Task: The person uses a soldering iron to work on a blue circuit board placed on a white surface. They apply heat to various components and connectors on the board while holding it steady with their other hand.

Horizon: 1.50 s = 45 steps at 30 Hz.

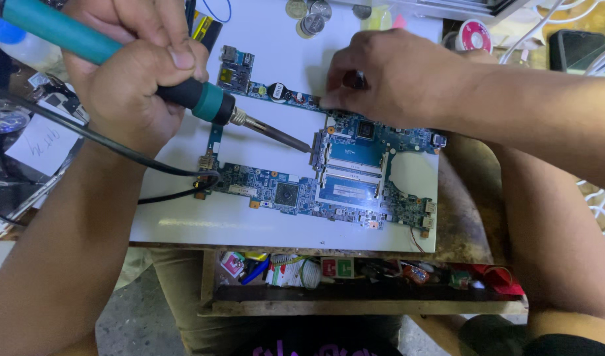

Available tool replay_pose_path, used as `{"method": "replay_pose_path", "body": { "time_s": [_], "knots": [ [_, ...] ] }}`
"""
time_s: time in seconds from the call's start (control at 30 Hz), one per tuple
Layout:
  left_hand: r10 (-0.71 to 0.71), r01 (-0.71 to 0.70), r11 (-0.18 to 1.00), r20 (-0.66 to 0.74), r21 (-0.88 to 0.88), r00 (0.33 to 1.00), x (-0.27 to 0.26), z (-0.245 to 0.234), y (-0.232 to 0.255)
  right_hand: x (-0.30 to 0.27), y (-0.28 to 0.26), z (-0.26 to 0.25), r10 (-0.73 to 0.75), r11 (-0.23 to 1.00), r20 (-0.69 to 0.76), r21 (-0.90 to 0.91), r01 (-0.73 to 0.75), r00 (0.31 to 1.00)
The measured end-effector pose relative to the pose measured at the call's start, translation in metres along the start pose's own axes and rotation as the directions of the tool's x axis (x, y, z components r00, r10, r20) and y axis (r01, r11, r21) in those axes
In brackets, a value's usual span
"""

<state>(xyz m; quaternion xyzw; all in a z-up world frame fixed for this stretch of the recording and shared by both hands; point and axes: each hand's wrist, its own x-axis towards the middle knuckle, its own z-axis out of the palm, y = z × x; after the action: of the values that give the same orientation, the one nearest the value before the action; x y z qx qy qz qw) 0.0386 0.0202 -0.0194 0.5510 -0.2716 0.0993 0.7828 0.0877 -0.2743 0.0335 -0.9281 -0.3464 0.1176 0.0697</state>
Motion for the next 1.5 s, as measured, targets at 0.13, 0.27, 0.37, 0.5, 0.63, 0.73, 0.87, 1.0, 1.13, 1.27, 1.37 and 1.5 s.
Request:
{"method": "replay_pose_path", "body": {
  "time_s": [0.13,0.27,0.37,0.5,0.63,0.73,0.87,1.0,1.13,1.27,1.37,1.5],
  "knots": [
    [-0.019,0.018,0.999,-0.029,-0.033,0.999,-0.001,0.000,0.000,0.006,0.003,0.009,0.028,0.999,0.034,0.020,-0.028,0.999],
    [-0.024,0.017,0.997,-0.091,-0.074,0.996,-0.003,0.001,-0.002,0.005,0.005,0.005,-0.015,1.000,0.076,0.019,0.014,0.997],
    [-0.034,0.026,0.996,-0.096,-0.081,0.995,-0.004,-0.003,-0.003,0.006,0.003,-0.002,0.019,0.999,0.098,0.032,-0.022,0.995],
    [-0.016,0.007,0.994,-0.076,-0.113,0.997,-0.009,-0.010,-0.006,0.014,-0.005,0.000,-0.061,0.990,-0.027,0.128,0.064,0.998],
    [0.000,-0.006,0.995,-0.057,-0.103,0.998,-0.012,-0.012,-0.005,0.019,-0.021,0.004,-0.054,0.992,-0.016,0.111,0.055,0.998],
    [-0.026,0.014,0.992,-0.089,-0.128,0.996,-0.011,-0.009,-0.003,0.023,-0.029,0.005,0.027,0.993,0.026,0.118,-0.029,0.999],
    [-0.051,0.023,0.981,-0.137,-0.192,0.989,-0.009,-0.009,0.002,0.030,-0.022,0.004,0.140,0.980,0.118,0.123,-0.154,0.983],
    [-0.053,0.002,0.952,-0.160,-0.305,0.986,-0.011,-0.016,-0.001,-0.016,0.027,-0.008,-0.078,0.813,0.056,0.581,0.031,0.995],
    [-0.143,0.091,0.933,-0.124,-0.348,0.982,-0.012,-0.038,-0.001,-0.059,0.040,-0.020,-0.151,0.572,-0.054,0.810,0.132,0.987],
    [-0.146,0.083,0.912,-0.128,-0.401,0.981,-0.014,-0.055,0.010,-0.057,0.027,-0.043,0.058,0.507,0.136,0.850,-0.146,0.989],
    [-0.194,0.100,0.871,-0.151,-0.481,0.969,-0.008,-0.060,0.008,-0.054,0.023,-0.057,0.207,0.495,0.199,0.823,-0.278,0.958],
    [-0.195,0.123,0.897,-0.131,-0.424,0.972,-0.008,-0.063,0.006,-0.093,0.013,-0.059,0.398,0.316,0.182,0.893,-0.320,0.899]
  ]
}}
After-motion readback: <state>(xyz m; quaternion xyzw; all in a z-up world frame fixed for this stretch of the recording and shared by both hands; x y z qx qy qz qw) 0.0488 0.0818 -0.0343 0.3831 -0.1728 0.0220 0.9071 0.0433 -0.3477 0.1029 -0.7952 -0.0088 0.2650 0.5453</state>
